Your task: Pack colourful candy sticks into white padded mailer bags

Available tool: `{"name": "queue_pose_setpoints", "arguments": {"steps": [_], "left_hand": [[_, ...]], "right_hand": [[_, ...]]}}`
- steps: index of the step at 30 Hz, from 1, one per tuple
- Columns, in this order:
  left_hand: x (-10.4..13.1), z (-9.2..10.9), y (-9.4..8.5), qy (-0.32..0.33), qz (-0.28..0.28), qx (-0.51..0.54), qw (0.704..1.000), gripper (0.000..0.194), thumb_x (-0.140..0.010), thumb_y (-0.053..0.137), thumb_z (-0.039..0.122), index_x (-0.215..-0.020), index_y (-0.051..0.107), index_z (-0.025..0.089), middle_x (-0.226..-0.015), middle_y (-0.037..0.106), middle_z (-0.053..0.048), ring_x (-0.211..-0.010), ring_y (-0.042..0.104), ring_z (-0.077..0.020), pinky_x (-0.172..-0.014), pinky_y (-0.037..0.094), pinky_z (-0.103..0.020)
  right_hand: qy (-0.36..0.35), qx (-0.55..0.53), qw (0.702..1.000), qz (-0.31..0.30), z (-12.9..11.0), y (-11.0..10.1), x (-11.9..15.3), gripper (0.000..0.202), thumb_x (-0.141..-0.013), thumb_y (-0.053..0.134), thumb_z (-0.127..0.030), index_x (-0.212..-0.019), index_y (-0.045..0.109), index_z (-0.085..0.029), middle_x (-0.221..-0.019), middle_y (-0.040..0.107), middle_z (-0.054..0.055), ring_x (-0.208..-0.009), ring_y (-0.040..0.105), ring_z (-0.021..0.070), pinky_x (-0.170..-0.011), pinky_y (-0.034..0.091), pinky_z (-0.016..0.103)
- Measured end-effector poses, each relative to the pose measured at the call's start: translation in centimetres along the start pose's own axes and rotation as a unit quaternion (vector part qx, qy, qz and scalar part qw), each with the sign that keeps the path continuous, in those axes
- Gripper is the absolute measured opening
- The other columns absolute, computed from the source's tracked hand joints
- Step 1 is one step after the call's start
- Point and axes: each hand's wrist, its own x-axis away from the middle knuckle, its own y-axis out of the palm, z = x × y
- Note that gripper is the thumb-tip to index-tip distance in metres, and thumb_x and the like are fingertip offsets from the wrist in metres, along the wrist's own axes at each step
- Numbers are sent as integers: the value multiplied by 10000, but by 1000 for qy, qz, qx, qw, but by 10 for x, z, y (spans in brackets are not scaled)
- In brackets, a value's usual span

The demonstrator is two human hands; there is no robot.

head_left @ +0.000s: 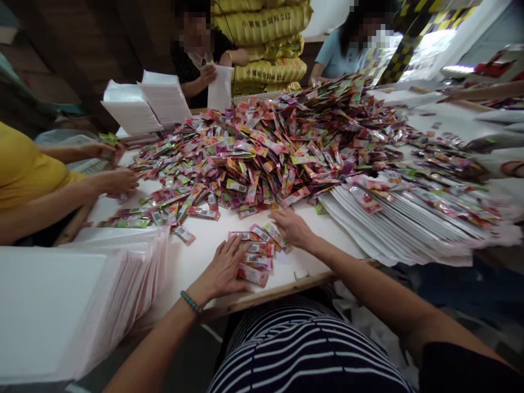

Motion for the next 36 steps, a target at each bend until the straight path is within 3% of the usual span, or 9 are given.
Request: {"name": "queue_pose_setpoints", "arguments": {"steps": [3,7,13,18,21,24,29,33,36], "left_hand": [[-18,-7,-9,-22,-4,5,1000,1222,-576,693,777,-1540,204,207,-1603,175,-221,-1479,124,-426,-1149,205,-610],[-34,-12,-10,-27,-22,-3,999,1101,-624,684,751,-1493,336,170,-1538,331,-225,-1439,246,-429,-1134,257,-593],[-17,-3,7,30,3,14,999,865,-788,608,650,-1476,373,181,-1476,426,-175,-1386,341,-373,-1126,308,-549],[-10,9,11,53,14,35,998,713,-832,577,615,-1429,453,245,-1403,500,-133,-1334,399,-338,-1103,346,-513],[-19,17,14,68,7,37,997,659,-826,599,598,-1400,495,292,-1408,487,-135,-1337,394,-348,-1100,333,-542],[-27,22,16,51,23,47,997,762,-717,703,628,-1369,523,276,-1474,403,-171,-1381,342,-379,-1136,235,-606],[-6,18,17,-56,77,88,992,1132,-564,794,649,-1491,292,235,-1594,171,-212,-1462,184,-411,-1151,88,-664],[26,19,25,-118,50,150,980,1033,-752,714,322,-1550,72,193,-1617,28,-237,-1501,22,-382,-1157,119,-648],[28,22,35,-96,47,228,968,964,-785,568,144,-1554,-11,194,-1630,-33,-195,-1504,-84,-315,-1187,101,-596]], "right_hand": [[-60,117,991,-20,27,-8,-30,303,-926,429,-87,-1074,683,-162,-1057,642,144,-994,511,253,-881,352,375],[-146,175,972,-53,49,-13,-51,226,-942,470,-177,-957,695,-177,-1091,625,130,-1016,469,261,-889,311,391],[-162,126,979,-8,22,-11,-37,210,-954,455,-164,-1022,654,-167,-1204,629,122,-1148,451,260,-928,280,392],[2,86,995,-45,-5,-1,-9,256,-984,406,-214,-1112,621,-158,-936,674,107,-917,562,237,-829,348,345],[122,58,989,-53,-11,13,3,272,-991,426,-294,-1100,640,-166,-996,643,119,-923,572,231,-781,390,313],[153,-14,987,-50,-19,23,2,304,-1004,419,-318,-1141,653,-181,-1063,616,117,-981,566,204,-826,422,289],[26,-100,990,-97,-38,25,5,416,-1025,331,-405,-1352,552,-274,-1247,596,99,-1139,537,221,-960,420,375],[-80,-107,978,-162,-58,29,30,801,-920,368,-678,-1554,210,-216,-1552,331,158,-1420,284,315,-1116,264,534],[-116,-105,968,-194,-71,36,39,983,-847,390,-770,-1564,144,-146,-1608,176,196,-1480,116,358,-1152,128,601]]}}
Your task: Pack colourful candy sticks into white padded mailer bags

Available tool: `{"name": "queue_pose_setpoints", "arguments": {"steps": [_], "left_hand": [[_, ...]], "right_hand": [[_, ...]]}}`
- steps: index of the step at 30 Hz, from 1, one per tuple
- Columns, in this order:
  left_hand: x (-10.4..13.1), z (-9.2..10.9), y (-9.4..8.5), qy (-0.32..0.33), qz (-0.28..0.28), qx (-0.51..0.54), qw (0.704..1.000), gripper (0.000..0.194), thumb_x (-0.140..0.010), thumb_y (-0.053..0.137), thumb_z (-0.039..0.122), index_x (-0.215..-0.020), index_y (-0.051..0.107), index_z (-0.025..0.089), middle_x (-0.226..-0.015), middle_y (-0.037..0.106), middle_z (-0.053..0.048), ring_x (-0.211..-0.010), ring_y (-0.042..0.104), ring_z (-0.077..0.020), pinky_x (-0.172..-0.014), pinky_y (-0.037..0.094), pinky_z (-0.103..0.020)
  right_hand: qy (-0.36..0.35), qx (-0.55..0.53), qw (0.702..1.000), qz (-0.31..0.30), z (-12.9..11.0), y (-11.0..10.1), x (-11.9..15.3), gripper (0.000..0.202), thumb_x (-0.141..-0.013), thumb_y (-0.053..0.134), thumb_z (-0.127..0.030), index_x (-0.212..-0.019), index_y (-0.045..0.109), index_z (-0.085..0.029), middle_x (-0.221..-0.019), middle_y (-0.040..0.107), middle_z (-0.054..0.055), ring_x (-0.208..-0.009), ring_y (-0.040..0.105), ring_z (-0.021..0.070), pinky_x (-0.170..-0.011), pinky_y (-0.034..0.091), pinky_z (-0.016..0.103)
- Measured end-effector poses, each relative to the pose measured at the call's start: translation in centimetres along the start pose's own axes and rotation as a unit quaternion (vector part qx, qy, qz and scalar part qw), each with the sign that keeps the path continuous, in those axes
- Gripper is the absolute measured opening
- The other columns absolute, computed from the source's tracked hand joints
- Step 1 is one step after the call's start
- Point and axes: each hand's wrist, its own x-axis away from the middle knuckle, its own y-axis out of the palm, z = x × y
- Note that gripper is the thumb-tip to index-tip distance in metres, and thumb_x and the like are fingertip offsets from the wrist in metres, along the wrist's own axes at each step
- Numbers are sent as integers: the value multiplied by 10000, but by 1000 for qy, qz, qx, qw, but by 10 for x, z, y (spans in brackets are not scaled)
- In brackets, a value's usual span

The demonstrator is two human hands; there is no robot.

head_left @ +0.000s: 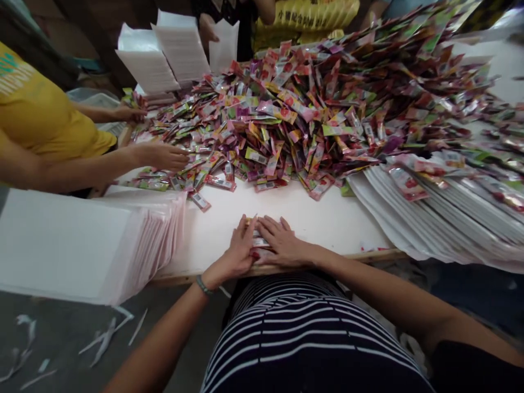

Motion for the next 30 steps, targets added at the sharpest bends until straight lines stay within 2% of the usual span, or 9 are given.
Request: {"name": "queue_pose_setpoints", "arguments": {"steps": [5,9,11,14,16,19,21,25,30], "left_hand": [[-15,17,0,-2,51,77,996,990,-711,540,85,-1554,33,199,-1639,-11,-159,-1508,-52,-318,-1202,114,-577],[17,56,-36,-10,187,-12,982,662,-829,533,175,-1466,359,205,-1595,247,-132,-1477,231,-290,-1180,298,-488],[51,70,-65,-47,294,-115,948,429,-909,454,209,-1331,528,220,-1480,450,-104,-1371,425,-249,-1143,374,-449],[106,68,-111,-188,426,-286,837,362,-917,450,249,-1248,587,197,-1321,583,-119,-1260,522,-276,-1103,403,-497],[137,53,-133,-278,387,-369,798,416,-862,531,299,-1246,588,149,-1329,573,-173,-1241,526,-341,-1060,424,-541],[160,28,-149,-328,222,-419,817,495,-805,559,236,-1279,557,94,-1337,567,-215,-1217,554,-344,-1019,463,-489],[162,18,-149,-334,164,-440,817,504,-820,491,158,-1316,525,74,-1325,580,-216,-1167,596,-313,-978,491,-436],[158,17,-150,-327,171,-466,804,455,-827,425,92,-1256,576,82,-1148,677,-179,-1015,659,-291,-870,523,-402],[145,51,-147,-270,303,-446,798,328,-866,411,106,-1088,648,143,-945,697,-111,-868,665,-237,-766,513,-338]], "right_hand": [[-18,25,998,46,0,1,-15,827,-905,477,-595,-1536,241,-114,-1577,256,217,-1457,201,351,-1128,175,615],[-60,39,993,97,1,1,-11,627,-921,506,-350,-1494,346,-152,-1469,450,193,-1297,446,312,-996,396,526],[-79,52,989,115,1,4,-4,621,-897,504,-248,-1492,351,-161,-1383,536,177,-1178,527,303,-888,474,472],[-112,61,982,140,3,10,3,689,-857,486,-144,-1520,303,-194,-1262,613,153,-1036,576,280,-810,518,417],[-133,60,977,157,4,14,5,715,-842,475,-112,-1525,295,-226,-1201,638,140,-973,591,261,-785,531,387],[-144,57,972,175,4,18,5,707,-836,470,-102,-1511,327,-259,-1153,651,125,-915,599,246,-742,543,360],[-138,53,972,185,4,19,5,701,-830,470,-94,-1499,347,-264,-1146,651,119,-910,597,240,-740,547,355],[-114,39,973,198,2,25,7,704,-794,465,-51,-1467,396,-248,-1129,658,106,-925,598,232,-779,547,359],[-69,-10,975,209,4,29,3,697,-768,487,-74,-1441,451,-248,-1131,675,102,-942,630,232,-795,548,357]]}}
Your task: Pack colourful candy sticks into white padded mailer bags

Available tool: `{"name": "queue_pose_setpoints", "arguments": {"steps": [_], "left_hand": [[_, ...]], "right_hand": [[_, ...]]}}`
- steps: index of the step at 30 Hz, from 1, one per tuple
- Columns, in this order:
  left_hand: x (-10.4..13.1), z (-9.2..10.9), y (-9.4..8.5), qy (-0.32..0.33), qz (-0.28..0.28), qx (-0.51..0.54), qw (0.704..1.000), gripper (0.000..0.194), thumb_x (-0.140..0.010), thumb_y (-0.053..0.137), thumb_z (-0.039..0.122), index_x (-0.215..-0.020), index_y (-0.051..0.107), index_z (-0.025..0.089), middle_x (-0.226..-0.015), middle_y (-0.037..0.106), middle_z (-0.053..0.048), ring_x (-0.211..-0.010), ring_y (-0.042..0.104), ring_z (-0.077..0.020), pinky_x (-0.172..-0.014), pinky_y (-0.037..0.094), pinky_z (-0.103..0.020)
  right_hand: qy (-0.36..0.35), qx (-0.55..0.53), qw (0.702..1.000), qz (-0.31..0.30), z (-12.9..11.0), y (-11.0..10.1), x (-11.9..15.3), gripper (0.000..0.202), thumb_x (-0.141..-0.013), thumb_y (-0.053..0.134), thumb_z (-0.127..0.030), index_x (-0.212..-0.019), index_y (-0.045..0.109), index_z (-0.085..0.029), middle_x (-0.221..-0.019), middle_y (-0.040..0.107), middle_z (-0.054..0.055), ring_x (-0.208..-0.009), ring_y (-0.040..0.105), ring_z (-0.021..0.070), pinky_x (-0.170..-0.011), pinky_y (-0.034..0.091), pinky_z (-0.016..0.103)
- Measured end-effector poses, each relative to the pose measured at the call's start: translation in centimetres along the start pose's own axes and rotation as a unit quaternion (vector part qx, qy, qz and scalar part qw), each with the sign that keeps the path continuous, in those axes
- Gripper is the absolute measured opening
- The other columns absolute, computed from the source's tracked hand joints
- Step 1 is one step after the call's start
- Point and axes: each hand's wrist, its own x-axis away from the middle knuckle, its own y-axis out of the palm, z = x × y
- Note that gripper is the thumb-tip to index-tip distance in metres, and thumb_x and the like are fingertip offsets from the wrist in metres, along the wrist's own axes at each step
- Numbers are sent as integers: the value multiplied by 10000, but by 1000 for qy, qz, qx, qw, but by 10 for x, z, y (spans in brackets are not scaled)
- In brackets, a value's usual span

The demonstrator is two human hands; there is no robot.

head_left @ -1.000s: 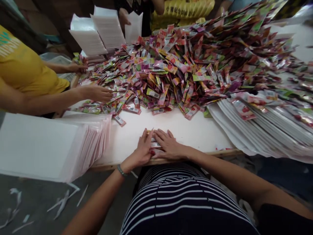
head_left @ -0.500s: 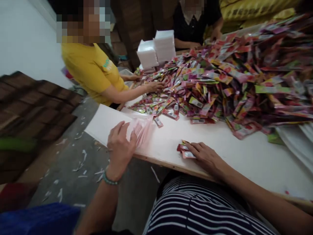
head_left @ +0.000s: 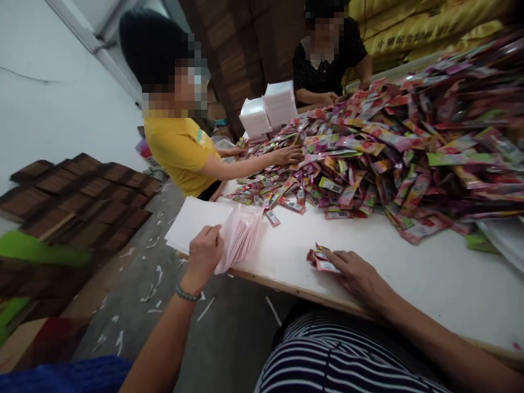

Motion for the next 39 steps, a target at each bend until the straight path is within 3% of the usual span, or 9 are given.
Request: {"name": "queue_pose_setpoints", "arguments": {"steps": [4,8,10,12,16,20,26,34,39], "left_hand": [[4,79,-1,83,44,100,991,289,-929,382,154,-1083,624,186,-920,668,-86,-844,638,-209,-760,492,-318],[-1,172,41,152,-85,211,962,230,-928,379,139,-981,598,183,-911,656,-93,-863,634,-221,-753,483,-324],[-9,205,67,131,-141,268,944,197,-910,397,119,-965,577,179,-903,667,-96,-858,643,-226,-749,480,-330],[-18,226,87,101,-165,317,928,167,-902,422,128,-978,558,184,-841,672,-75,-823,652,-224,-733,475,-329],[-31,233,98,5,-134,436,890,83,-903,464,215,-952,530,206,-767,662,-28,-731,647,-192,-679,468,-296],[-24,227,90,-5,-91,495,864,76,-899,478,265,-924,523,211,-773,670,-25,-720,646,-178,-688,479,-291],[-9,231,77,93,-70,477,871,107,-923,444,271,-908,535,217,-820,685,-47,-753,663,-180,-701,479,-294],[-10,233,69,39,-81,488,868,96,-907,466,265,-892,546,215,-783,668,-32,-719,640,-181,-693,462,-297],[-20,226,74,-53,-95,608,786,123,-858,539,304,-790,530,202,-679,601,19,-637,573,-131,-624,449,-246]], "right_hand": [[150,-89,982,67,10,-15,-10,611,-765,515,-163,-1371,540,-233,-1082,707,86,-927,665,239,-794,555,367],[326,-213,898,206,17,-49,-11,511,-834,489,-335,-1317,568,-188,-870,711,46,-638,639,185,-597,552,324],[329,-249,877,247,17,-61,-6,536,-855,488,-396,-1344,533,-182,-851,695,36,-563,596,160,-526,525,304],[255,-241,903,249,16,-66,2,508,-864,510,-367,-1341,533,-195,-994,693,62,-711,643,179,-627,550,320],[137,-99,980,105,18,-60,16,518,-824,546,-143,-1338,542,-210,-1179,659,83,-1015,612,220,-873,516,359],[96,116,989,-13,11,-61,14,513,-879,486,-82,-1375,506,-209,-1237,617,137,-929,571,253,-779,499,390],[31,205,978,-11,-1,-68,-5,297,-955,409,-118,-1168,612,-160,-1092,609,147,-951,544,259,-788,467,393],[47,146,988,13,3,-49,-16,217,-929,455,-93,-993,658,-135,-988,629,127,-920,569,234,-819,498,371],[-96,18,995,26,0,-53,-12,288,-919,501,-164,-1186,603,-134,-1099,644,131,-972,589,211,-821,509,331]]}}
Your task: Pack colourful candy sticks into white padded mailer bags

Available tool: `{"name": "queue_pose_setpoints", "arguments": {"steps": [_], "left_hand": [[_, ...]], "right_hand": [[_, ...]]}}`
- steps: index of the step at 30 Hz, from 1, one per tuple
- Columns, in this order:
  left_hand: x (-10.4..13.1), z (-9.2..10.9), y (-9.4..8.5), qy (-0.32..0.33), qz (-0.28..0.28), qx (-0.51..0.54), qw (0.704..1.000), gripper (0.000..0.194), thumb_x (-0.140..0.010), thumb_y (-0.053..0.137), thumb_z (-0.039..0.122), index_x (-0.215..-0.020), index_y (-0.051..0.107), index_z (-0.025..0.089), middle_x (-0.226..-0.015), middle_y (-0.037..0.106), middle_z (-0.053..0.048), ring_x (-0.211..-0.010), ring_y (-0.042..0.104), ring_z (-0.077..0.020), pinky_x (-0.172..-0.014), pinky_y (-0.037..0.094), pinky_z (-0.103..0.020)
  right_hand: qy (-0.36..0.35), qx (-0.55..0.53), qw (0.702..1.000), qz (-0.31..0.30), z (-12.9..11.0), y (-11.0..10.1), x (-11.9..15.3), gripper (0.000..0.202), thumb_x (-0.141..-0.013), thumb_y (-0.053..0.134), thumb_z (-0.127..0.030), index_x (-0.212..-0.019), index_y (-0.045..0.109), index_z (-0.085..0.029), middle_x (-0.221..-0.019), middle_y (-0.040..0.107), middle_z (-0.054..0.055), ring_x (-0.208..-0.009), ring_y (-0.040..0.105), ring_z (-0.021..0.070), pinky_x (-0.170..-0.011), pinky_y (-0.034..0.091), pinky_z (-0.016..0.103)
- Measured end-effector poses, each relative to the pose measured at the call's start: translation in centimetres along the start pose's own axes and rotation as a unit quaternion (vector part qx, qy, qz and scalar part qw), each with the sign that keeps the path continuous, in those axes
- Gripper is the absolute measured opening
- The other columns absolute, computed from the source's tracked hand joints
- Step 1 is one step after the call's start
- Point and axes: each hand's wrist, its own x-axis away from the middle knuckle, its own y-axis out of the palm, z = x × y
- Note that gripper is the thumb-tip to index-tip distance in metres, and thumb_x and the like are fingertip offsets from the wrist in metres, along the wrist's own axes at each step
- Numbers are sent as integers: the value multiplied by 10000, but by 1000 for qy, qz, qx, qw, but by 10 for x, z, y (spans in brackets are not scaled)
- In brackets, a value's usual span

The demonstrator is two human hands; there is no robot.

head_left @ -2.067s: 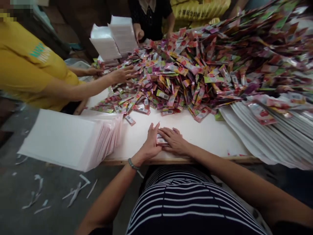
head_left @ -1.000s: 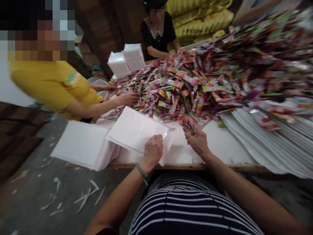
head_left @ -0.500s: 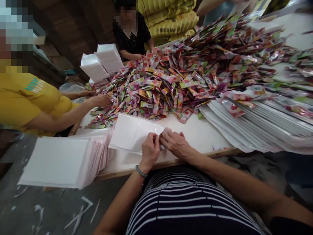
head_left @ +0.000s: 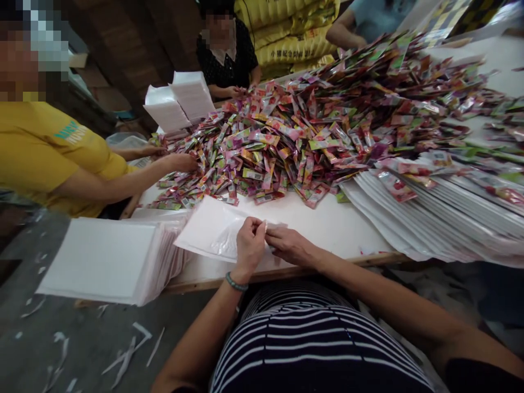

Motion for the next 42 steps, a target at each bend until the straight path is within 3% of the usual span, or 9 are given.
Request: {"name": "queue_pose_setpoints", "arguments": {"steps": [5,10,14,20,24,28,31,35,42], "left_hand": [[-2,-6,7,-1,-32,87,996,130,-846,574,313,-814,542,191,-692,604,16,-654,580,-121,-623,454,-228],[2,-12,5,18,-67,-19,997,145,-846,551,220,-989,543,198,-685,592,31,-637,583,-136,-641,436,-254],[3,-15,-5,64,-68,-29,995,242,-821,538,170,-1059,535,213,-663,542,58,-607,536,-117,-640,402,-243],[-3,8,1,-55,-65,308,948,216,-774,621,254,-948,506,201,-601,512,87,-484,446,-67,-518,362,-187],[-9,47,-9,-34,-54,428,902,262,-689,715,239,-870,531,191,-669,605,56,-585,553,-73,-580,434,-177],[-20,77,-43,-34,-14,488,872,262,-658,725,198,-838,534,200,-680,618,61,-557,563,-68,-539,439,-171],[-27,81,-70,-48,22,507,860,284,-638,700,167,-850,516,210,-693,630,60,-570,587,-82,-548,456,-183],[-30,70,-91,-43,70,439,895,261,-639,686,195,-827,505,205,-621,576,72,-508,522,-70,-500,399,-172],[-28,57,-111,76,69,158,982,105,-741,614,221,-831,572,186,-628,527,59,-527,440,-75,-492,329,-188]], "right_hand": [[67,80,994,-43,0,1,-1,342,-930,447,-132,-1232,600,-91,-1207,608,189,-1029,570,257,-889,490,414],[68,48,987,-139,4,-4,-10,251,-826,635,-202,-1065,695,-154,-1162,628,146,-1147,518,295,-941,464,460],[85,-49,993,-68,6,-21,17,523,-836,670,-379,-1329,563,-242,-1397,508,135,-1317,395,329,-1034,387,559],[152,-125,973,116,-3,-25,25,410,-969,462,-278,-1376,509,-289,-1346,526,124,-1215,536,236,-987,493,440],[60,-123,978,156,-11,-78,-27,259,-973,484,-311,-1166,645,-250,-1139,648,91,-1092,600,205,-947,513,385],[-31,-100,985,140,-19,-154,-66,384,-925,539,-510,-1171,636,-232,-1264,599,103,-1184,555,241,-962,489,412],[-105,-16,990,96,-23,-180,-77,263,-922,581,-440,-1051,694,-241,-1176,648,78,-1085,585,228,-915,464,391],[-163,77,978,106,-27,-176,-91,231,-968,502,-186,-869,710,-208,-925,704,39,-832,583,164,-767,394,330],[-145,123,980,59,-40,-162,-108,201,-952,494,-162,-959,691,-200,-834,674,38,-853,536,188,-806,284,353]]}}
